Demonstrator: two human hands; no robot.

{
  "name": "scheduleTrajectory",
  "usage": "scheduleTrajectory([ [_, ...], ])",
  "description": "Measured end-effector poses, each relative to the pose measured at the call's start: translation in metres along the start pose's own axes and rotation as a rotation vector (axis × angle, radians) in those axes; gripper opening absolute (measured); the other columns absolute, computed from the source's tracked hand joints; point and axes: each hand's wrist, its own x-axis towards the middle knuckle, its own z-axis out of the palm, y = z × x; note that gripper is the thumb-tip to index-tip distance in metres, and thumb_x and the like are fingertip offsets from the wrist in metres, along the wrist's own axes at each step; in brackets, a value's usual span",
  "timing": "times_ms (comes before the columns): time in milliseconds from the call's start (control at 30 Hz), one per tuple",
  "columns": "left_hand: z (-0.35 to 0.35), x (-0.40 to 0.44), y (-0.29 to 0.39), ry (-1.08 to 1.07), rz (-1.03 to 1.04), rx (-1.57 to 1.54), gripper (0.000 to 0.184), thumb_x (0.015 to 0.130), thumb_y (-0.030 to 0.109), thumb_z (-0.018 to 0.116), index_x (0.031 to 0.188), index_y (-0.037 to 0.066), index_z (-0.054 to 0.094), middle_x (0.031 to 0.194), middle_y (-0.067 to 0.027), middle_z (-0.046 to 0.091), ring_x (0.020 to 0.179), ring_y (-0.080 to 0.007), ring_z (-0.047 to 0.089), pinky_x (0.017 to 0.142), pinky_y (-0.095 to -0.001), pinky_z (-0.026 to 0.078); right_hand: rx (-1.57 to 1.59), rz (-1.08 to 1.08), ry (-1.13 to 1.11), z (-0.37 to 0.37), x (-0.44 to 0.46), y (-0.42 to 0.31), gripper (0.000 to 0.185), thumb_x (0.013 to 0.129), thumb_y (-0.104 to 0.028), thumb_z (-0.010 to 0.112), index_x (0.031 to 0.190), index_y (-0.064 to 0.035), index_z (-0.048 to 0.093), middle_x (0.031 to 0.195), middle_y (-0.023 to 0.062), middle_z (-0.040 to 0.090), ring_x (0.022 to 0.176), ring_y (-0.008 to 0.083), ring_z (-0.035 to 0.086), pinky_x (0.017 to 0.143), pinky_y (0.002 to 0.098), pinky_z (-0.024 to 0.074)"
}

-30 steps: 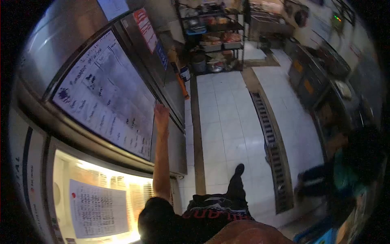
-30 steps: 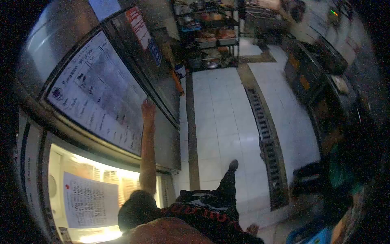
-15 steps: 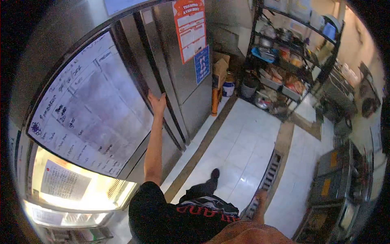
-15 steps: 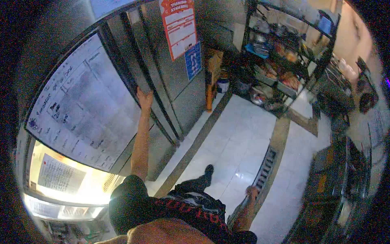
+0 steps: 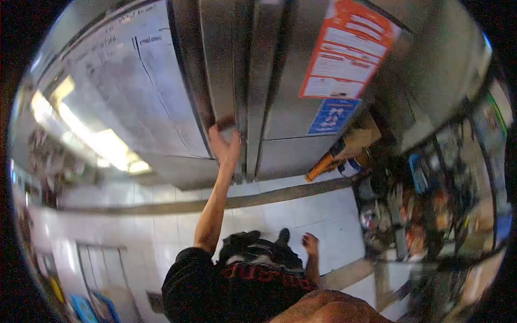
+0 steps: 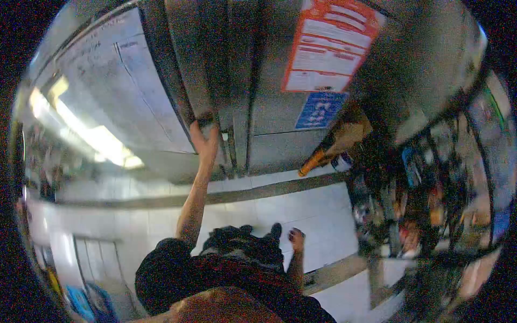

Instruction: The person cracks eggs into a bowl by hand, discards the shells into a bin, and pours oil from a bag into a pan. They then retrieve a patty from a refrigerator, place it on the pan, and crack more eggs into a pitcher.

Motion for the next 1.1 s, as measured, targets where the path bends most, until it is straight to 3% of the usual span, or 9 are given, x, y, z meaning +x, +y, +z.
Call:
scheduleTrajectory([
  [167, -0.197, -0.144, -0.004, 0.368, -0.299, -0.429, 0.048, 0.090, 0.024, 0.055, 0.130, -0.002, 0.051, 0.119, -0.0151, 0.060, 0.114, -0.0257, 0.054, 0.095, -0.0371, 0.046, -1.059, 0.349, -0.232, 0.117, 0.085, -0.068, 0.021, 0.089, -0.022, 0.063, 0.104, -0.0070, 0.065, 0.083, 0.0076, 0.067, 0.067, 0.0194, 0.065, 0.057, 0.0329, 0.0538],
  [233, -0.305, -0.175, 0.003, 0.440, -0.168, -0.262, 0.060, 0.097, 0.046, 0.043, 0.133, -0.003, 0.046, 0.128, -0.0164, 0.055, 0.119, -0.0278, 0.052, 0.102, -0.0456, 0.040, -0.997, 0.262, -0.300, 0.143, 0.108, -0.087, 0.019, 0.087, -0.019, 0.063, 0.103, -0.0075, 0.065, 0.081, 0.0070, 0.067, 0.061, 0.0172, 0.063, 0.052, 0.0292, 0.0519],
  [367, -0.400, -0.131, 0.045, 1.015, -0.216, -0.121, 0.059, 0.097, 0.044, 0.043, 0.144, 0.009, 0.035, 0.142, -0.0146, 0.042, 0.126, -0.0294, 0.045, 0.105, -0.0476, 0.038, -1.111, 0.264, -0.202, 0.180, 0.153, -0.102, 0.020, 0.087, -0.021, 0.065, 0.102, -0.0075, 0.063, 0.081, 0.0072, 0.066, 0.062, 0.0154, 0.063, 0.049, 0.0265, 0.0505],
  [500, -0.492, -0.122, -0.002, 0.738, 0.109, 0.574, 0.056, 0.097, 0.040, 0.043, 0.144, 0.010, 0.035, 0.144, -0.0137, 0.041, 0.125, -0.0331, 0.046, 0.104, -0.0507, 0.040, -1.073, 0.259, -0.278, 0.246, 0.153, -0.072, 0.024, 0.086, -0.025, 0.068, 0.101, -0.0079, 0.062, 0.080, 0.0059, 0.066, 0.062, 0.0152, 0.063, 0.049, 0.0268, 0.0507],
  [633, -0.528, -0.121, -0.014, 0.817, -0.098, 0.088, 0.056, 0.095, 0.038, 0.044, 0.140, 0.004, 0.042, 0.143, -0.0179, 0.042, 0.125, -0.0381, 0.046, 0.103, -0.0553, 0.040, -1.103, 0.296, -0.492, 0.342, 0.116, -0.005, 0.020, 0.088, -0.022, 0.067, 0.099, -0.0064, 0.064, 0.080, 0.0056, 0.067, 0.061, 0.0151, 0.063, 0.052, 0.0286, 0.0518],
  [700, -0.597, -0.151, -0.041, 0.737, -0.207, -0.759, 0.050, 0.094, 0.028, 0.049, 0.135, 0.000, 0.046, 0.138, -0.0185, 0.048, 0.125, -0.0362, 0.045, 0.107, -0.0531, 0.035, -1.164, 0.289, -0.668, 0.407, 0.099, 0.032, 0.015, 0.089, -0.017, 0.065, 0.099, -0.0054, 0.066, 0.080, 0.0054, 0.067, 0.061, 0.0150, 0.063, 0.052, 0.0295, 0.0518],
  [800, -0.605, -0.144, -0.047, 0.965, -0.296, -0.396, 0.050, 0.094, 0.028, 0.050, 0.135, 0.000, 0.046, 0.138, -0.0184, 0.048, 0.126, -0.0358, 0.045, 0.107, -0.0526, 0.035, -1.212, 0.076, -0.887, 0.501, 0.115, 0.091, 0.013, 0.090, -0.013, 0.063, 0.097, -0.0037, 0.068, 0.081, 0.0049, 0.068, 0.066, 0.0129, 0.063, 0.057, 0.0288, 0.0516],
  [933, -0.594, -0.120, -0.064, 1.066, -0.422, -0.109, 0.051, 0.093, 0.027, 0.050, 0.136, 0.000, 0.045, 0.139, -0.0181, 0.048, 0.126, -0.0351, 0.045, 0.107, -0.0519, 0.034, -1.267, -0.757, -0.991, 0.683, 0.129, 0.094, 0.019, 0.088, -0.016, 0.064, 0.099, -0.0015, 0.069, 0.088, 0.0070, 0.069, 0.080, 0.0134, 0.063, 0.073, 0.0301, 0.0501],
  [1100, -0.582, -0.092, -0.079, 1.069, -0.479, -0.070, 0.051, 0.093, 0.026, 0.051, 0.136, -0.001, 0.044, 0.139, -0.0178, 0.047, 0.127, -0.0344, 0.044, 0.108, -0.0510, 0.034, -1.241, -1.438, -0.461, 0.888, 0.179, 0.023, 0.022, 0.084, -0.015, 0.058, 0.102, -0.0136, 0.070, 0.096, 0.0130, 0.070, 0.090, 0.0303, 0.066, 0.081, 0.0379, 0.0523],
])
